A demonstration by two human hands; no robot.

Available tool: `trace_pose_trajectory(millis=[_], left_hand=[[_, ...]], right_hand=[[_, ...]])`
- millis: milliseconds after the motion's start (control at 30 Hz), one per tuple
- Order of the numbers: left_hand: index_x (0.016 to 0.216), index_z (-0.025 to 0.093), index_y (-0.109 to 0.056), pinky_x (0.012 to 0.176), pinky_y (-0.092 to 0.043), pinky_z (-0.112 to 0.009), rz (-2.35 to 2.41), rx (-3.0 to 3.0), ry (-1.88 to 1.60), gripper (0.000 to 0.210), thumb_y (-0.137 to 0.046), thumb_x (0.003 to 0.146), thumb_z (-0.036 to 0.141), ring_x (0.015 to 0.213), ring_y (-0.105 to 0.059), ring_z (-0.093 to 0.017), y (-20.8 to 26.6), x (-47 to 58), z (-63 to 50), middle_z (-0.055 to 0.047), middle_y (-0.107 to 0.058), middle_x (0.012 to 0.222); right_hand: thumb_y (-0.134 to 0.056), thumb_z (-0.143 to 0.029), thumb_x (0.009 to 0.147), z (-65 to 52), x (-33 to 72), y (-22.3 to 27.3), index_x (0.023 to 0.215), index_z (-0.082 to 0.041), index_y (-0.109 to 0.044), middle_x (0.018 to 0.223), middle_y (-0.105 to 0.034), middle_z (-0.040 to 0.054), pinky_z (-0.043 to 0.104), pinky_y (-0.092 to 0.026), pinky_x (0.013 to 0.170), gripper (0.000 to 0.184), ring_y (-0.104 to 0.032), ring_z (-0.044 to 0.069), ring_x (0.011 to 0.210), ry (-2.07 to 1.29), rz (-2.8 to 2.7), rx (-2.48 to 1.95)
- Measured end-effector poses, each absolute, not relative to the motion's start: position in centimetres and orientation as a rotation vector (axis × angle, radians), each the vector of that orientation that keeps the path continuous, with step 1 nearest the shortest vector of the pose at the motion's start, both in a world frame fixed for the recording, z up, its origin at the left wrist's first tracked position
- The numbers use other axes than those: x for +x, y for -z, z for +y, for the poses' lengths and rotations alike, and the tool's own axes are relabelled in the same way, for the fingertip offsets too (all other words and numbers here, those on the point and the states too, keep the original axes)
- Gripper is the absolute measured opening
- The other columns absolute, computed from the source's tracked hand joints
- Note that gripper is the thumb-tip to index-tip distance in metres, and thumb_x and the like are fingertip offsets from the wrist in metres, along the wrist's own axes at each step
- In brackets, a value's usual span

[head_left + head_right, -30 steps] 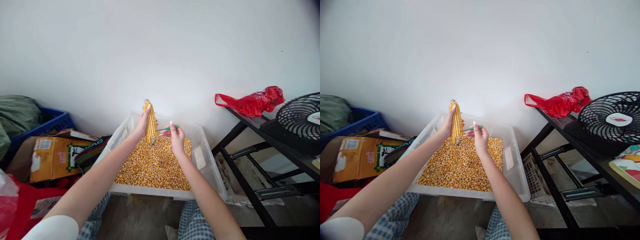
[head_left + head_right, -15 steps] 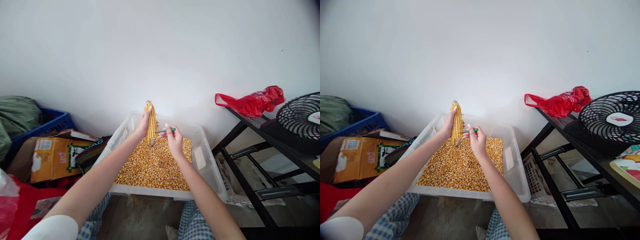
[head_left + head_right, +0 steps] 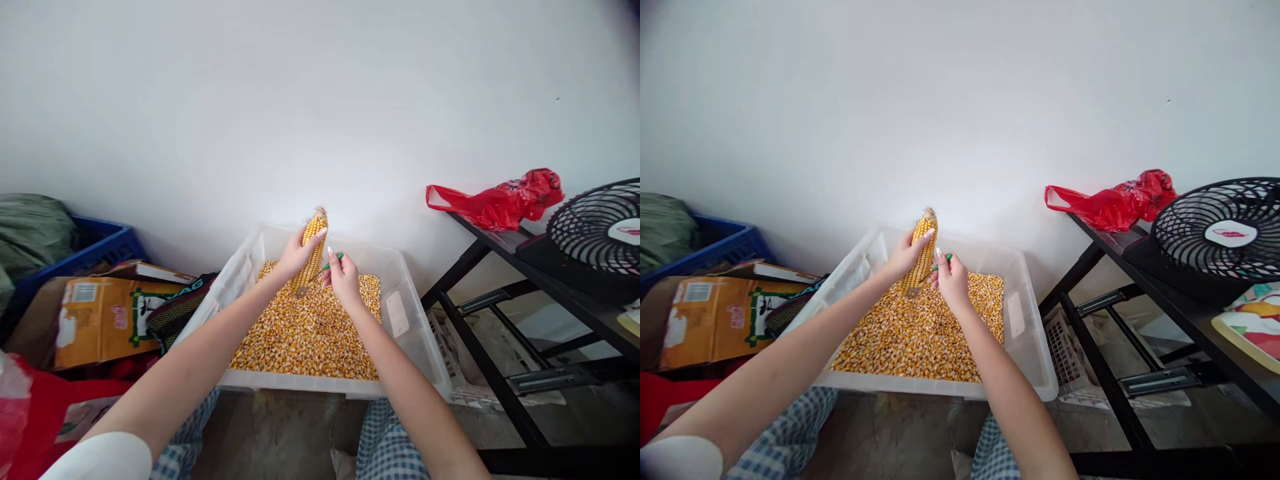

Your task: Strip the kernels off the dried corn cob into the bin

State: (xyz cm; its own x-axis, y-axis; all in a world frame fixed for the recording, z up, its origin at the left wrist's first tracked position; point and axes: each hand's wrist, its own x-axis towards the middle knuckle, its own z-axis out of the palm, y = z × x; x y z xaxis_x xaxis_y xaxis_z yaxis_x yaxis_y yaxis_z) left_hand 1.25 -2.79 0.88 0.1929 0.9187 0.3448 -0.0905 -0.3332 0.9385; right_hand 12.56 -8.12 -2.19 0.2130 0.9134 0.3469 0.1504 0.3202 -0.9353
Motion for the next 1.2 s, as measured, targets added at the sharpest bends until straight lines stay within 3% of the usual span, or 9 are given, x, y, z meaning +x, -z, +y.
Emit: trace_pose_trajectory(millis=[200, 400, 733, 1033, 1200], left_hand=[[0.080, 0.018, -0.050, 0.042, -0.040, -0.022, 0.827, 1.475, -1.335, 0.038, -0.052, 0.076, 0.056, 0.045, -0.052, -0.012, -0.7, 1.4, -2.6, 0.002, -0.051, 0.055], [0.079, 0.018, -0.047, 0.039, -0.044, -0.025, 0.813, 1.300, -1.304, 0.042, -0.047, 0.077, 0.060, 0.044, -0.056, -0.016, -0.7, 0.9, -1.7, 0.000, -0.054, 0.051], [0.080, 0.019, -0.048, 0.040, -0.042, -0.024, 0.835, 1.330, -1.320, 0.042, -0.048, 0.076, 0.061, 0.044, -0.056, -0.015, -0.8, 0.8, -1.6, 0.000, -0.053, 0.053], [0.085, 0.017, -0.053, 0.056, -0.044, -0.025, 0.877, 1.778, -1.420, 0.035, -0.052, 0.078, 0.052, 0.060, -0.053, -0.014, -0.6, 1.4, -3.1, 0.000, -0.054, 0.065], [0.086, 0.018, -0.052, 0.056, -0.045, -0.026, 0.877, 1.708, -1.527, 0.036, -0.052, 0.078, 0.053, 0.064, -0.056, -0.015, -1.3, 0.9, -2.7, -0.001, -0.055, 0.069]], right_hand=[[-0.045, -0.057, 0.080, -8.2, 12.8, 2.1, 0.067, -0.020, -0.045, 0.043, -0.049, -0.0070, 0.017, -0.033, 0.032, 0.040, -0.043, 0.006, 0.031, -0.762, -1.265, -1.163], [-0.046, -0.056, 0.080, -8.4, 12.5, 1.6, 0.072, -0.018, -0.048, 0.048, -0.053, -0.0057, 0.017, -0.042, 0.039, 0.038, -0.048, 0.006, 0.036, -0.758, -1.129, -1.036], [-0.046, -0.054, 0.081, -8.4, 12.4, 2.2, 0.074, -0.019, -0.049, 0.052, -0.055, -0.0044, 0.018, -0.044, 0.040, 0.037, -0.052, 0.007, 0.039, -0.695, -1.236, -1.054], [-0.037, -0.057, 0.084, -7.5, 12.9, 3.4, 0.070, -0.022, -0.042, 0.047, -0.051, -0.0056, 0.019, -0.036, 0.038, 0.039, -0.047, 0.008, 0.035, -0.706, -1.315, -1.210], [-0.038, -0.058, 0.083, -7.4, 12.7, 4.4, 0.068, -0.021, -0.045, 0.046, -0.049, -0.0054, 0.019, -0.033, 0.037, 0.040, -0.046, 0.008, 0.035, -0.671, -1.411, -1.271]])
